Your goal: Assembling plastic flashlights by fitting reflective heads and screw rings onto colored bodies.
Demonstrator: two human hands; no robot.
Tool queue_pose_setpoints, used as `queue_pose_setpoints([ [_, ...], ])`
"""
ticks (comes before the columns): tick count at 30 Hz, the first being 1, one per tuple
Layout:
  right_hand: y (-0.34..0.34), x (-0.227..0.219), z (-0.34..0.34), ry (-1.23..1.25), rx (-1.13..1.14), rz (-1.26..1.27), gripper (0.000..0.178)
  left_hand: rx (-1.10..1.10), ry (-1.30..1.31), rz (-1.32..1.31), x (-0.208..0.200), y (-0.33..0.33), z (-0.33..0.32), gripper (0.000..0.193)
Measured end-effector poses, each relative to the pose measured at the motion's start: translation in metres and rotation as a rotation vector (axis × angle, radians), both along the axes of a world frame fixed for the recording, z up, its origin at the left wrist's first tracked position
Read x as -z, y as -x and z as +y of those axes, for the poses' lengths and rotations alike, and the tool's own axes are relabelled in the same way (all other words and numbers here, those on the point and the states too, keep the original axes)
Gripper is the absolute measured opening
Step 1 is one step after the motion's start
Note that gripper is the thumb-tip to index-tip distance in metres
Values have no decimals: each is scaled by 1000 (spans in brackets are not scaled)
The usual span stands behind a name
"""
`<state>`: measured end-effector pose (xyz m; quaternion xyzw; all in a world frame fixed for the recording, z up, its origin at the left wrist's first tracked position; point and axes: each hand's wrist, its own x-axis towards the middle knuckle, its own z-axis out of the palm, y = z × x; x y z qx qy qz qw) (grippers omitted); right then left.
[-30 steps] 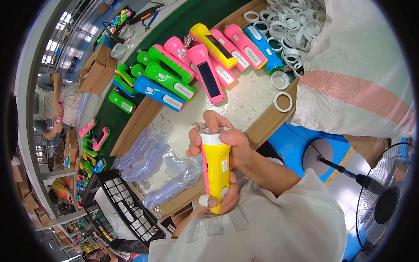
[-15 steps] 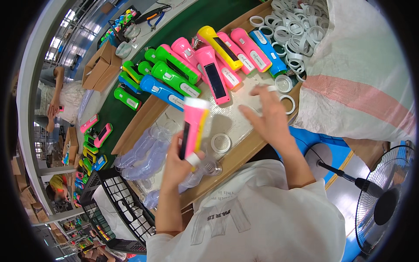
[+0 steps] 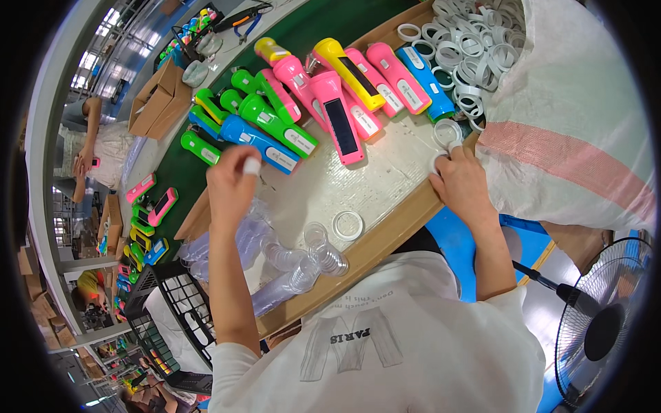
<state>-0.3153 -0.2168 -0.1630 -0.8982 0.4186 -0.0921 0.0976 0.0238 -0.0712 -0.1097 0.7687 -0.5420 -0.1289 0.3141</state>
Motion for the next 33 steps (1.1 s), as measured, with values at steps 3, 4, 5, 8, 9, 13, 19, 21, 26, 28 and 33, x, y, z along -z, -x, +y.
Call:
queue_pose_setpoints([
  [3, -20, -21, 8, -178, -361, -315, 19, -55, -199, -419, 27, 15, 46, 33],
  [4, -34, -29, 13, -276, -476, -380, 19, -11, -185, -508, 36, 14, 57, 34],
  [5, -48, -36, 17, -286, -555, -439, 19, 40, -164, -594, 43, 12, 61, 36],
  [8, -81, -40, 22, -353, -680, -486, 16, 48, -170, -489, 40, 9, 67, 40],
  [9, -92, -32, 24, -836, -558, -566, 15, 62, -125, -512, 36, 11, 67, 41],
  [13, -139, -24, 45, -1970, -95, -956, 29, -84, 294, -101, 6, 33, 67, 42],
  [19, -179, -21, 73, -2228, 58, -1100, 34, 161, 367, -314, 0, 47, 37, 37],
  [21, -180, -7, 66, -2223, 30, -1069, 35, 157, 395, -299, -3, 36, 32, 33],
  [26, -181, 0, 46, -2189, -172, -1040, 50, -107, 477, -186, -7, -44, -22, 18],
  [28, -182, -6, 41, -2168, -133, -1078, 56, -177, 154, -133, -8, -82, -66, 23],
  [33, -189, -10, 35, -2178, -118, -1144, 55, -71, -365, -251, 27, -157, -151, 42],
])
